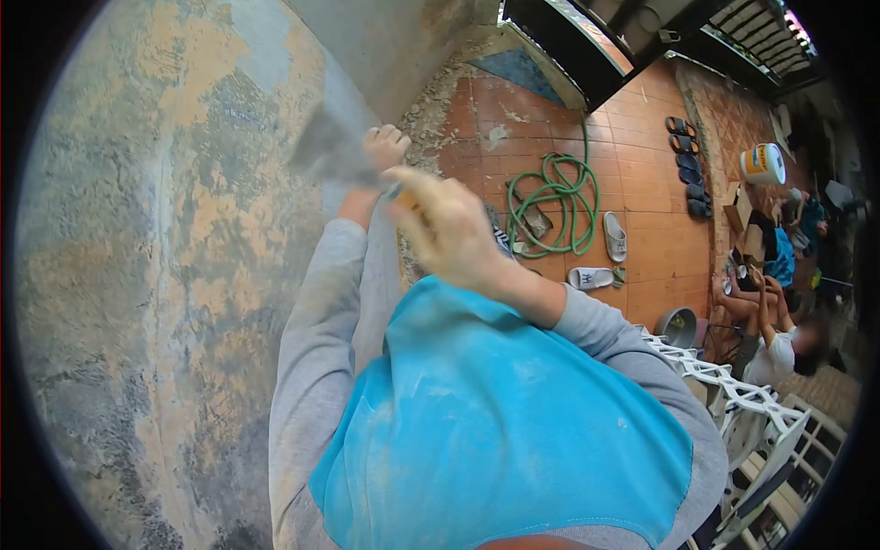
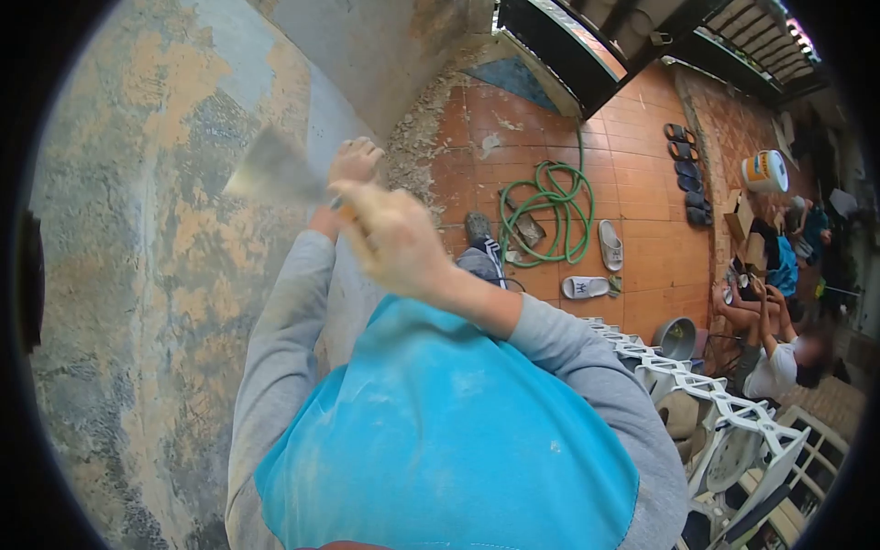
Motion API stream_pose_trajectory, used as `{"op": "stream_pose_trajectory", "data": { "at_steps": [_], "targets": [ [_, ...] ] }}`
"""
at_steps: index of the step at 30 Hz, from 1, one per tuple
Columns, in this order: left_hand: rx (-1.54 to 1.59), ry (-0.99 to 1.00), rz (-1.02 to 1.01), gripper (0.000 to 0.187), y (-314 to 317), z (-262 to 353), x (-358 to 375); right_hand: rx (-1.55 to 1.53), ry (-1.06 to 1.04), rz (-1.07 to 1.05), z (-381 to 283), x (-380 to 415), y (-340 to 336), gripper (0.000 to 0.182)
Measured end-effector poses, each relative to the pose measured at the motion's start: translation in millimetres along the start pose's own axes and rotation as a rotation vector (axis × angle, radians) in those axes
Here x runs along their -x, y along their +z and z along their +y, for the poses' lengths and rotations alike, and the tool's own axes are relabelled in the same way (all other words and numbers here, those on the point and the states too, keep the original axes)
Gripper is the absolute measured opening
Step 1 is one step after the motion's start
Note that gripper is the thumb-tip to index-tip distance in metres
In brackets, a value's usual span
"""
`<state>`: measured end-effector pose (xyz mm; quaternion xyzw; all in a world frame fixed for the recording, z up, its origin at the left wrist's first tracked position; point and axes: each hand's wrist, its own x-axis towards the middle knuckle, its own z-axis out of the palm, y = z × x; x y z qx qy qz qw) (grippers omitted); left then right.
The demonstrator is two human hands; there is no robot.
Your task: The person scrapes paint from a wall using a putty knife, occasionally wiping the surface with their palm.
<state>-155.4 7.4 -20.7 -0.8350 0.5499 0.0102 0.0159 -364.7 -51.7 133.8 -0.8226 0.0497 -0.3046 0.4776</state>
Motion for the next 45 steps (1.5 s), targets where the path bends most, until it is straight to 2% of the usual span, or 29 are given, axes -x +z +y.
{"op": "stream_pose_trajectory", "data": {
  "at_steps": [1, 4, 6, 7, 8, 9, 12, 15, 17, 18, 19, 20, 23, 24, 26, 27, 28, 30, 31, 34, 35, 36, 38, 39, 40, 42, 43, 44, 45],
  "targets": [
    [-0.124, 0.122, -0.138, 0.037, 25.1, 1.2, 0.7, -0.018, -0.224, -0.028, -22.5, 4.8, 12.5, 0.035],
    [0.050, 0.144, -0.380, 0.040, 66.3, 22.4, 23.0, 0.345, -0.486, -0.334, -13.5, 50.0, 32.7, 0.034],
    [0.062, 0.143, -0.457, 0.040, 63.7, 38.7, 38.3, 0.544, 0.064, -0.386, 64.5, 89.0, 33.9, 0.039],
    [0.070, 0.124, -0.489, 0.037, 64.6, 42.2, 45.8, 0.580, 0.236, -0.348, 79.0, 89.7, 15.1, 0.035],
    [0.079, 0.087, -0.511, 0.035, 64.3, 41.3, 48.2, 0.584, 0.212, -0.107, 94.6, 96.2, 4.5, 0.036],
    [0.015, 0.149, -0.458, 0.035, 77.4, 36.0, 49.9, 0.329, 0.461, -0.027, 55.9, 74.5, -10.0, 0.037],
    [0.005, 0.079, -0.663, 0.036, 90.9, 39.5, 54.8, -0.070, 0.354, 0.042, -36.2, 47.3, -0.2, 0.037],
    [-0.054, 0.071, -0.812, 0.038, 86.9, 45.4, 20.2, 0.100, -0.346, -0.445, -38.3, 73.2, 21.3, 0.037],
    [0.150, -0.009, -0.684, 0.037, 70.6, 57.7, 26.4, 0.282, -0.118, -0.382, 27.8, 96.4, 26.9, 0.040],
    [0.251, -0.050, -0.609, 0.037, 67.5, 59.4, 25.3, 0.374, -0.011, -0.347, 43.0, 91.3, 21.0, 0.041],
    [0.292, -0.022, -0.597, 0.038, 65.5, 57.0, 26.5, 0.396, 0.189, -0.351, 49.3, 92.3, 17.4, 0.042],
    [0.203, -0.004, -0.618, 0.038, 73.4, 49.2, 15.7, 0.183, -0.001, -0.190, -13.5, 67.4, 7.0, 0.042],
    [0.012, 0.037, -0.770, 0.038, 91.8, 49.7, 16.0, 0.305, -0.367, -0.579, -30.9, 71.3, 2.5, 0.050],
    [-0.009, 0.044, -0.729, 0.037, 89.2, 49.9, 15.2, 0.277, -0.161, -0.575, -1.3, 70.6, 3.3, 0.046],
    [-0.049, 0.049, -0.668, 0.035, 59.1, 54.8, 20.6, 0.344, 0.084, -0.466, 49.4, 72.1, 4.4, 0.043],
    [-0.119, 0.115, -0.554, 0.030, 82.6, 45.2, 12.8, 0.139, 0.096, -0.333, 25.1, 62.4, 3.4, 0.042],
    [-0.181, 0.186, -0.457, 0.026, 109.5, 39.4, 14.9, -0.059, 0.045, -0.310, -9.7, 50.4, 2.9, 0.045],
    [-0.271, 0.238, -0.515, 0.023, 123.0, 38.1, 19.5, -0.014, -0.326, -0.593, -53.7, 37.5, -13.9, 0.045],
    [-0.327, 0.267, -0.512, 0.022, 120.5, 36.4, 6.6, 0.091, -0.307, -0.676, -38.8, 45.7, -5.3, 0.044],
    [-0.220, 0.152, -0.487, 0.023, 96.8, 47.5, 6.3, 0.269, 0.208, -0.452, 51.6, 74.7, 11.8, 0.044],
    [-0.243, 0.199, -0.433, 0.023, 99.3, 42.3, -4.3, 0.076, 0.264, -0.423, 21.8, 64.6, 6.5, 0.043],
    [-0.261, 0.237, -0.386, 0.023, 111.0, 36.8, -10.2, 0.019, -0.011, -0.344, -9.6, 58.8, 6.1, 0.044],
    [-0.275, 0.290, -0.442, 0.023, 124.5, 39.9, 17.2, -0.096, -0.395, -0.615, -46.8, 47.1, 0.0, 0.050],
    [-0.299, 0.288, -0.481, 0.023, 115.3, 37.1, 5.0, 0.062, -0.239, -0.640, -33.0, 59.8, 10.9, 0.046],
    [-0.322, 0.293, -0.524, 0.023, 106.8, 38.1, -0.3, 0.035, -0.137, -0.516, 6.7, 67.0, 21.1, 0.045],
    [-0.217, 0.266, -0.495, 0.024, 110.9, 39.7, 0.3, 0.151, 0.103, -0.477, 26.6, 56.4, 16.1, 0.047],
    [-0.166, 0.245, -0.480, 0.025, 112.9, 37.3, -1.0, 0.029, -0.040, -0.359, 18.0, 66.2, 18.2, 0.049],
    [-0.162, 0.246, -0.533, 0.026, 111.4, 36.6, 1.3, -0.077, -0.158, -0.456, -9.8, 59.1, 12.2, 0.051],
    [-0.159, 0.252, -0.590, 0.027, 99.8, 37.6, 3.8, -0.028, -0.241, -0.558, -25.3, 54.7, 12.1, 0.051]
  ]
}}
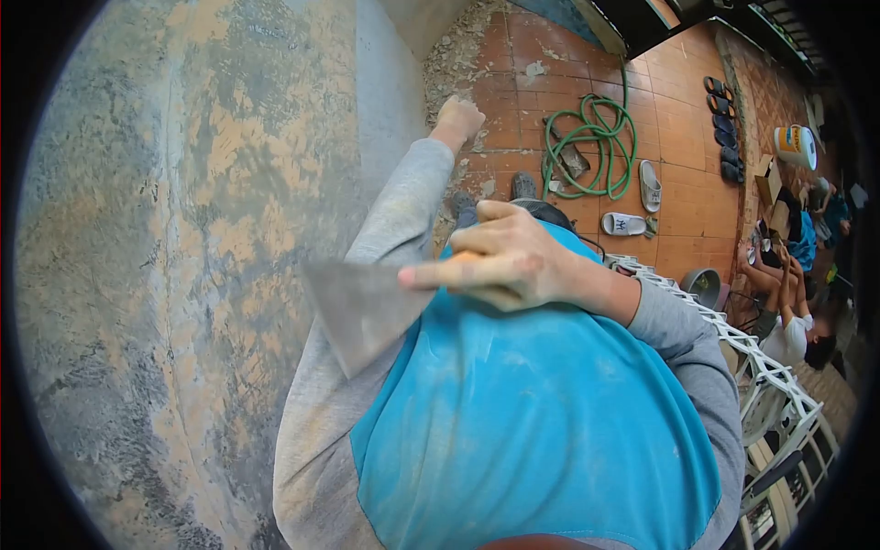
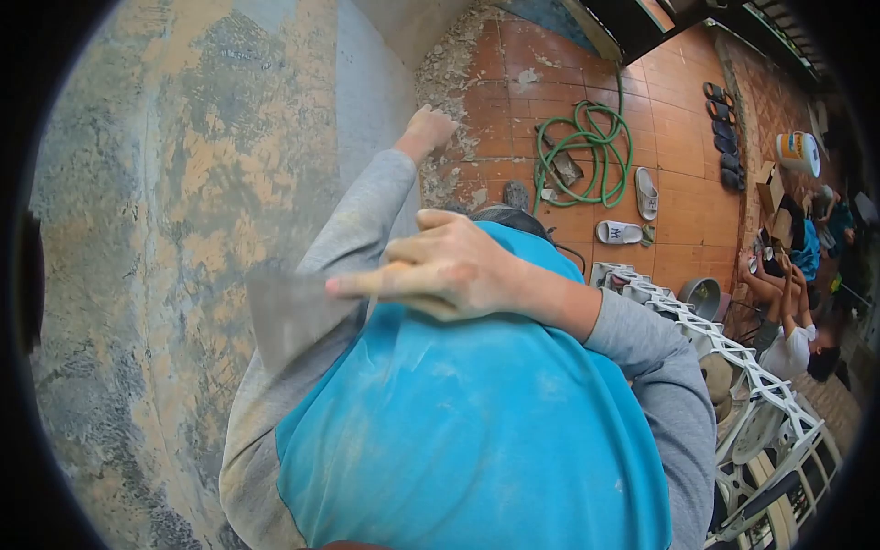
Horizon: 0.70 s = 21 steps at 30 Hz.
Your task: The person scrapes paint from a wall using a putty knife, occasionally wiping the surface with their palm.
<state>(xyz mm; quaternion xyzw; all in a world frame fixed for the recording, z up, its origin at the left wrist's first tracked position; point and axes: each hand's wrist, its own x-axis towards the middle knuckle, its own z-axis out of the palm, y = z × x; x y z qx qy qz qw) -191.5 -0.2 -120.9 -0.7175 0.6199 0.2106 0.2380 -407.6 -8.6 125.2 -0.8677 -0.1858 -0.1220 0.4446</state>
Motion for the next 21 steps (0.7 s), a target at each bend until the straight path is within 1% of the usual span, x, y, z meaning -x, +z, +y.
{"op": "stream_pose_trajectory", "data": {
  "at_steps": [1, 3, 4, 5, 7, 8, 9, 10, 11, 12, 13, 14, 15, 16, 17, 19, 20, 21],
  "targets": [
    [0.000, 0.014, -0.044, 0.029, -8.5, -1.2, 2.9, 0.069, -0.070, -0.106, -4.9, -4.8, -2.2, 0.052],
    [0.131, -0.068, -0.074, 0.032, 0.0, 0.0, -0.1, 0.087, 0.251, 0.059, 57.8, 17.8, 26.4, 0.052],
    [0.191, -0.112, -0.080, 0.034, -7.1, -3.9, -1.9, 0.031, 0.441, 0.074, 58.6, 20.2, 18.9, 0.051],
    [0.196, -0.093, -0.063, 0.034, -9.9, -11.2, -8.7, 0.001, 0.270, 0.244, 47.2, 16.6, 25.8, 0.049],
    [0.230, -0.050, -0.070, 0.035, -0.6, -7.0, -2.2, 0.055, -0.126, -0.030, 0.1, -2.7, 0.3, 0.049],
    [0.250, -0.077, -0.129, 0.035, 0.3, -2.9, 1.7, 0.114, -0.060, -0.037, 2.6, -2.8, 11.6, 0.050],
    [0.263, -0.108, -0.175, 0.035, -4.8, -2.5, 1.1, 0.016, 0.117, 0.002, 34.6, 5.7, 22.9, 0.049],
    [0.271, -0.136, -0.221, 0.036, -14.5, -2.9, 3.1, 0.063, 0.296, 0.080, 58.4, 19.5, 22.7, 0.051],
    [0.348, -0.131, -0.160, 0.036, -13.7, -5.8, -2.3, 0.114, 0.470, 0.160, 75.4, 27.3, 15.9, 0.052],
    [0.435, -0.131, -0.106, 0.037, -1.8, -6.6, -4.3, 0.053, 0.463, 0.346, 64.1, 19.7, 5.1, 0.056],
    [0.529, -0.135, -0.063, 0.037, 11.7, -5.9, -5.8, 0.050, 0.317, 0.398, 45.7, 9.7, -1.6, 0.060],
    [0.438, -0.137, -0.039, 0.040, 5.3, -0.4, 1.2, -0.047, 0.100, 0.226, 22.6, -0.9, -13.3, 0.060],
    [0.306, -0.105, -0.117, 0.039, 1.2, 3.3, 5.2, -0.143, -0.118, 0.051, 5.6, -5.4, -19.6, 0.061],
    [0.175, -0.083, -0.171, 0.037, -12.0, -1.4, -1.3, 0.004, -0.198, -0.059, 4.8, -1.5, -14.8, 0.062],
    [0.045, -0.055, -0.233, 0.036, -16.9, -3.3, -7.4, 0.000, -0.016, -0.018, 24.8, 11.4, -8.5, 0.062],
    [0.199, -0.134, -0.134, 0.030, -21.0, -4.2, -11.0, -0.015, 0.345, 0.063, 74.2, 35.9, 3.3, 0.063],
    [0.271, -0.184, -0.077, 0.027, -22.8, -10.7, -17.3, -0.180, 0.186, 0.250, 64.1, 27.6, 5.9, 0.061],
    [0.192, -0.166, -0.092, 0.025, -31.4, -16.6, -22.0, -0.128, -0.069, 0.119, 34.4, 12.8, -22.4, 0.060]
  ]
}}
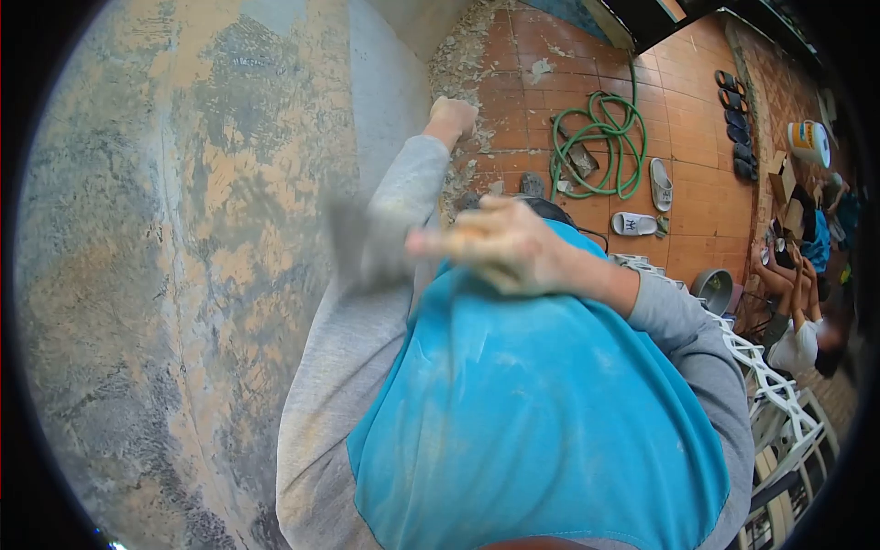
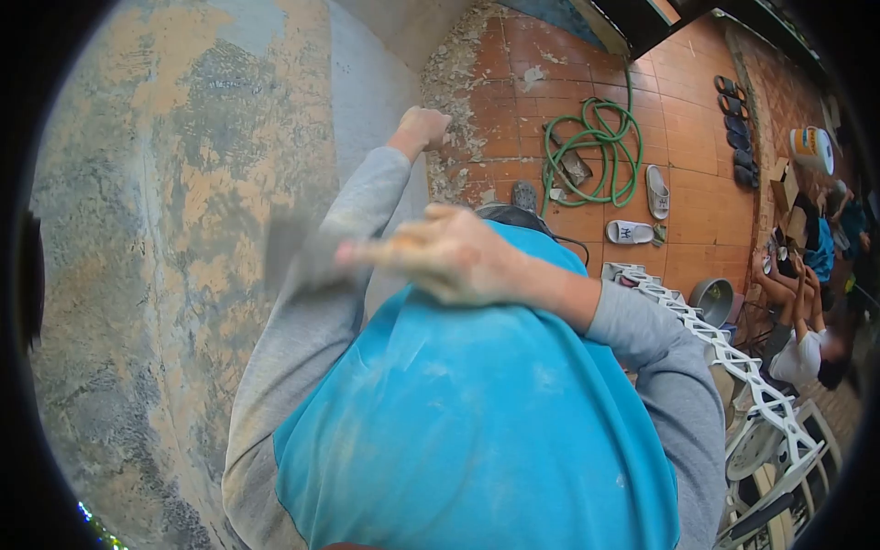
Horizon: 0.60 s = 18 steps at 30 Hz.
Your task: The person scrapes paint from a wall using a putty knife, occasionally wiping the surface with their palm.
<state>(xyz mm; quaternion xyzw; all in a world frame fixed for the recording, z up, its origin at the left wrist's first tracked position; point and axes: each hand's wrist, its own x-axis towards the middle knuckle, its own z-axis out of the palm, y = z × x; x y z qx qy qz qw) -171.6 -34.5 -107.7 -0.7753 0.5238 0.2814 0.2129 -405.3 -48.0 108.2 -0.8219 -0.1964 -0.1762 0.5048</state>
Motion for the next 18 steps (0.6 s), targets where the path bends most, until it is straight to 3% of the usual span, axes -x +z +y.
{"op": "stream_pose_trajectory", "data": {
  "at_steps": [2, 4, 5, 6, 8, 9, 10, 13, 14, 16, 17, 18],
  "targets": [
    [-0.163, 0.050, -0.044, 0.022, -6.9, 3.1, -0.5, 0.018, -0.170, -0.106, -18.2, -11.0, -9.5, 0.061],
    [-0.126, 0.017, -0.024, 0.021, -3.4, 12.6, -0.8, 0.115, 0.184, -0.042, 44.2, 22.3, -6.2, 0.059],
    [-0.115, -0.004, 0.007, 0.022, -15.7, 12.9, -7.7, 0.010, 0.355, 0.081, 50.0, 25.6, -12.0, 0.058],
    [-0.170, 0.037, 0.044, 0.021, -20.0, 9.0, -23.7, -0.025, 0.239, 0.196, 41.9, 18.4, -19.0, 0.060],
    [-0.250, 0.134, 0.052, 0.020, -2.8, 15.2, -28.7, -0.040, -0.133, -0.014, 5.8, 6.1, -43.1, 0.062],
    [-0.304, 0.132, 0.064, 0.019, -3.3, 20.6, -30.4, -0.003, -0.119, -0.065, 3.3, 5.7, -44.1, 0.064],
    [-0.259, 0.119, 0.040, 0.019, -7.0, 27.3, -32.0, 0.069, 0.147, -0.200, 35.0, 22.6, -41.2, 0.065],
    [-0.151, 0.104, 0.042, 0.021, -39.4, 33.6, -49.1, -0.007, 0.427, 0.136, 73.6, 54.9, -53.5, 0.065],
    [-0.113, 0.116, 0.056, 0.023, -38.9, 35.9, -57.3, 0.015, 0.124, 0.121, 56.3, 45.6, -54.2, 0.066],
    [0.019, 0.119, -0.017, 0.028, -12.7, 52.6, -36.2, 0.172, -0.014, -0.191, 28.2, 29.4, -66.5, 0.066],
    [0.097, 0.090, -0.029, 0.031, -23.5, 56.7, -35.2, 0.116, 0.258, -0.134, 53.5, 40.6, -51.5, 0.064],
    [0.173, 0.063, -0.032, 0.035, -36.7, 60.0, -34.6, 0.181, 0.392, 0.033, 85.7, 56.5, -46.4, 0.060]
  ]
}}
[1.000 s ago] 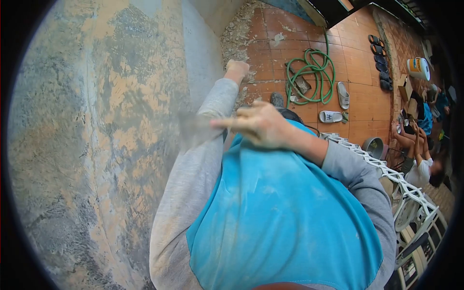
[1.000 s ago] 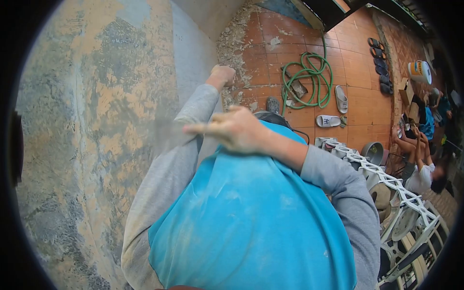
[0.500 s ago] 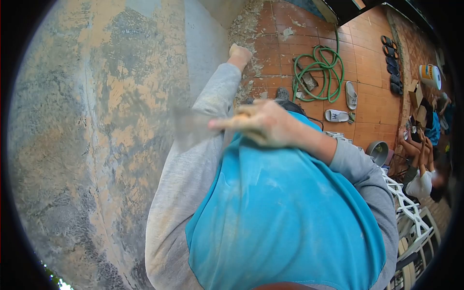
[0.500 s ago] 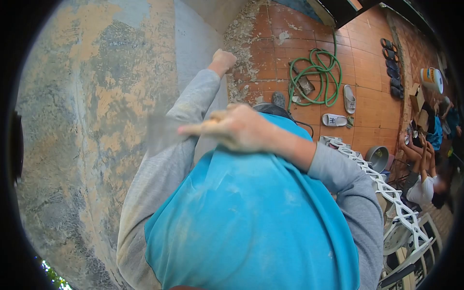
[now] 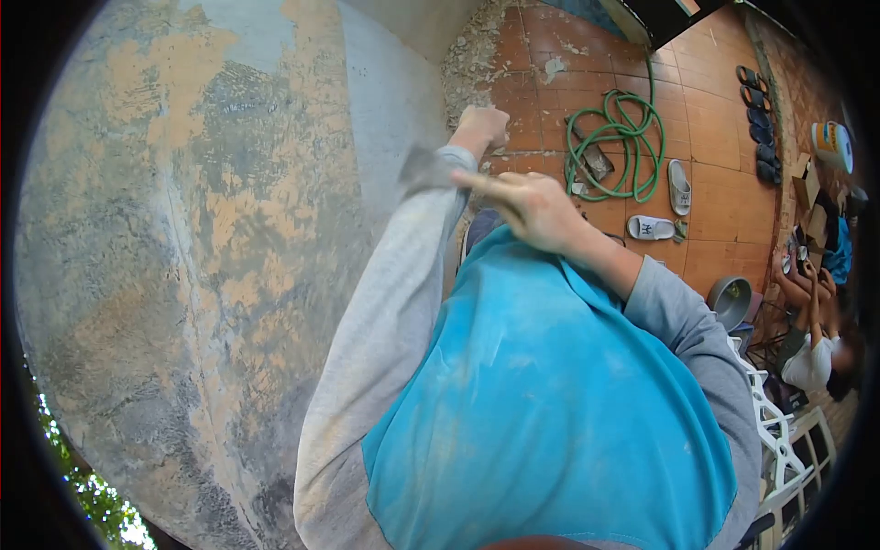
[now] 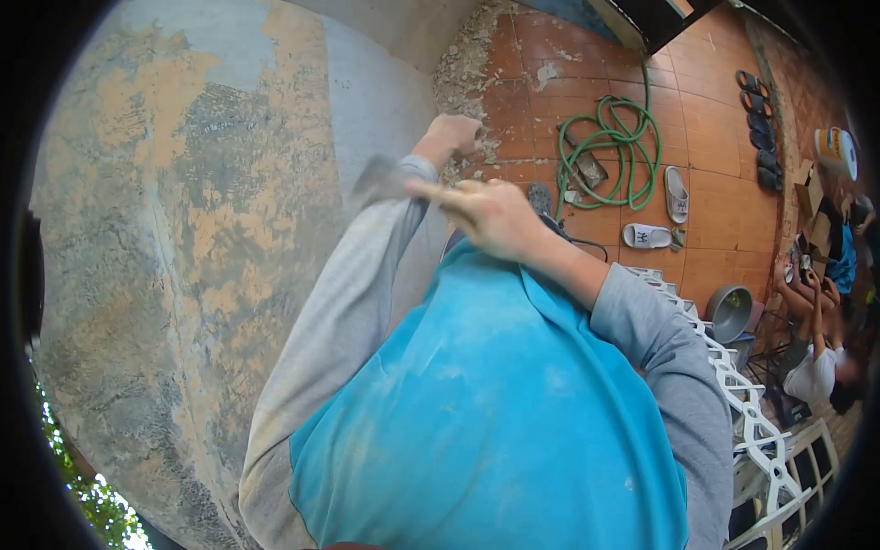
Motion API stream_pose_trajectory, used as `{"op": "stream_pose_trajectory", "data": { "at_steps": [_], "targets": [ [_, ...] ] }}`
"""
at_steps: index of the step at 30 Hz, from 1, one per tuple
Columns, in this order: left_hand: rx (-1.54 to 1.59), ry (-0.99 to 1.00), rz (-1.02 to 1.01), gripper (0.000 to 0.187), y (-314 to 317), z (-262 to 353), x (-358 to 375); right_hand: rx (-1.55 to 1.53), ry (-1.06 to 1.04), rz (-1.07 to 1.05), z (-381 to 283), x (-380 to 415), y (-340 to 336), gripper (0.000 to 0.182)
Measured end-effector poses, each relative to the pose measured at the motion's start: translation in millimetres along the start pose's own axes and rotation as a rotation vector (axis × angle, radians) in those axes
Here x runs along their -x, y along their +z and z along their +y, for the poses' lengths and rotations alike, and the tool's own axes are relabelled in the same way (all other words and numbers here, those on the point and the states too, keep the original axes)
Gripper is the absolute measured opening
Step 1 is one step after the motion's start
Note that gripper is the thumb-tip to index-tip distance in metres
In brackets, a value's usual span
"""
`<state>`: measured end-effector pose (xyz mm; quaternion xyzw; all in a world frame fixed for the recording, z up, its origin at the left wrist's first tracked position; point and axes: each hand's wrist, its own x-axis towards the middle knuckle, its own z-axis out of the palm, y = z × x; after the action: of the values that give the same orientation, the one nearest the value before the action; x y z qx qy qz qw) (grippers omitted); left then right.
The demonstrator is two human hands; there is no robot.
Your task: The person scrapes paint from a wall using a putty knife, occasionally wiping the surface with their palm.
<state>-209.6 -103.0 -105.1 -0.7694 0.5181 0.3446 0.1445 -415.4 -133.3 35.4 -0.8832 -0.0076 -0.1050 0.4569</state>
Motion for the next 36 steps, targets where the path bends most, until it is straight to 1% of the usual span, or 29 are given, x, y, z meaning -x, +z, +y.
{"op": "stream_pose_trajectory", "data": {
  "at_steps": [1, 2, 3, 4, 6, 8, 9, 10, 12, 13, 15, 16, 17, 18, 19, 21, 22, 23, 25, 27, 28, 29, 30, 31, 33, 35, 36],
  "targets": [
    [0.220, -0.007, 0.086, 0.037, 4.7, 0.9, 0.3, -0.102, 0.100, 0.076, 20.4, 0.2, -5.5, 0.055],
    [0.441, -0.018, 0.169, 0.040, 23.8, -3.5, 0.6, -0.175, 0.241, 0.119, 28.2, 3.5, -15.3, 0.052],
    [0.667, -0.037, 0.246, 0.043, 35.3, -5.1, 13.2, -0.234, 0.490, 0.096, 17.3, 0.0, -34.6, 0.054],
    [0.978, -0.056, 0.186, 0.050, 50.2, -7.7, 30.4, -0.338, 0.599, 0.114, 21.1, 0.6, -38.5, 0.056],
    [1.590, -0.073, 0.079, 0.066, 41.8, -8.6, 65.7, -0.357, 0.607, 0.166, 15.1, -5.8, -36.2, 0.056],
    [1.952, 0.019, 0.126, 0.079, 24.1, -10.9, 100.6, -0.520, 0.628, 0.121, 3.1, -24.8, -18.5, 0.056],
    [2.133, 0.056, 0.142, 0.085, 16.0, -14.3, 120.6, -0.533, 0.562, 0.145, 6.6, -33.8, 8.2, 0.055],
    [2.199, 0.085, 0.232, 0.088, 0.4, -19.0, 135.7, -0.638, 0.596, 0.122, -4.7, -50.2, 23.8, 0.052],
    [2.327, 0.154, 0.406, 0.092, -42.6, -27.0, 157.2, -0.599, 0.541, 0.134, -26.1, -87.4, 55.3, 0.050],
    [2.287, 0.001, 0.535, 0.075, -64.5, -34.6, 162.4, -0.583, 0.479, 0.212, -32.5, -105.5, 71.1, 0.048],
    [2.381, 0.040, 0.617, 0.054, -63.6, -84.6, 158.8, -0.549, 0.362, 0.379, -41.3, -140.3, 97.1, 0.044],
    [2.433, 0.067, 0.666, 0.044, -63.5, -107.2, 153.6, -0.402, 0.350, 0.340, -42.3, -151.8, 95.0, 0.042],
    [2.528, -0.045, 0.756, 0.023, -79.5, -113.9, 158.5, -0.257, 0.340, 0.293, -50.5, -165.3, 78.6, 0.040],
    [2.602, 0.024, 0.681, 0.023, -80.4, -129.3, 159.1, -0.111, 0.324, 0.239, -51.2, -177.8, 71.0, 0.039],
    [2.674, 0.082, 0.607, 0.023, -78.7, -146.8, 161.7, -0.054, 0.205, 0.400, -44.3, -188.6, 77.3, 0.030],
    [2.752, 0.189, 0.449, 0.027, -79.0, -167.2, 160.0, -0.134, -0.001, 0.494, -32.6, -211.4, 87.2, 0.027],
    [2.801, 0.095, 0.488, 0.028, -81.7, -167.6, 162.5, -0.181, -0.095, 0.537, -29.2, -220.8, 95.6, 0.025],
    [2.844, 0.015, 0.534, 0.030, -92.2, -164.0, 163.6, -0.357, -0.161, 0.592, -25.5, -232.8, 108.9, 0.019],
    [2.913, -0.161, 0.625, 0.034, -103.2, -162.8, 165.4, -0.549, -0.177, 0.549, -20.8, -247.2, 121.7, 0.018],
    [2.911, 0.062, 0.614, 0.036, -89.4, -186.2, 161.5, -0.740, -0.217, 0.517, -10.3, -263.3, 133.6, 0.019],
    [2.902, 0.167, 0.614, 0.036, -78.8, -198.5, 160.6, -0.818, -0.189, 0.497, -7.3, -266.9, 137.9, 0.020],
    [2.845, 0.294, 0.524, 0.034, -72.8, -205.5, 160.7, -0.900, -0.150, 0.482, -9.3, -268.3, 141.0, 0.022],
    [2.854, 0.349, 0.504, 0.034, -67.3, -208.3, 159.7, -0.979, -0.113, 0.467, -9.0, -272.0, 143.2, 0.023],
    [2.860, 0.413, 0.485, 0.033, -63.2, -207.2, 156.1, -0.972, -0.152, 0.459, -3.8, -276.4, 142.2, 0.024],
    [2.855, 0.358, 0.596, 0.031, -61.7, -205.7, 153.7, -0.964, -0.222, 0.434, 5.3, -277.6, 138.1, 0.027],
    [2.800, 0.142, 0.827, 0.030, -63.1, -207.8, 152.5, -1.029, -0.228, 0.491, 8.4, -278.4, 141.2, 0.028],
    [2.800, 0.180, 0.815, 0.028, -64.0, -207.3, 152.4, -1.037, -0.225, 0.510, 7.3, -280.0, 143.6, 0.030]
  ]
}}
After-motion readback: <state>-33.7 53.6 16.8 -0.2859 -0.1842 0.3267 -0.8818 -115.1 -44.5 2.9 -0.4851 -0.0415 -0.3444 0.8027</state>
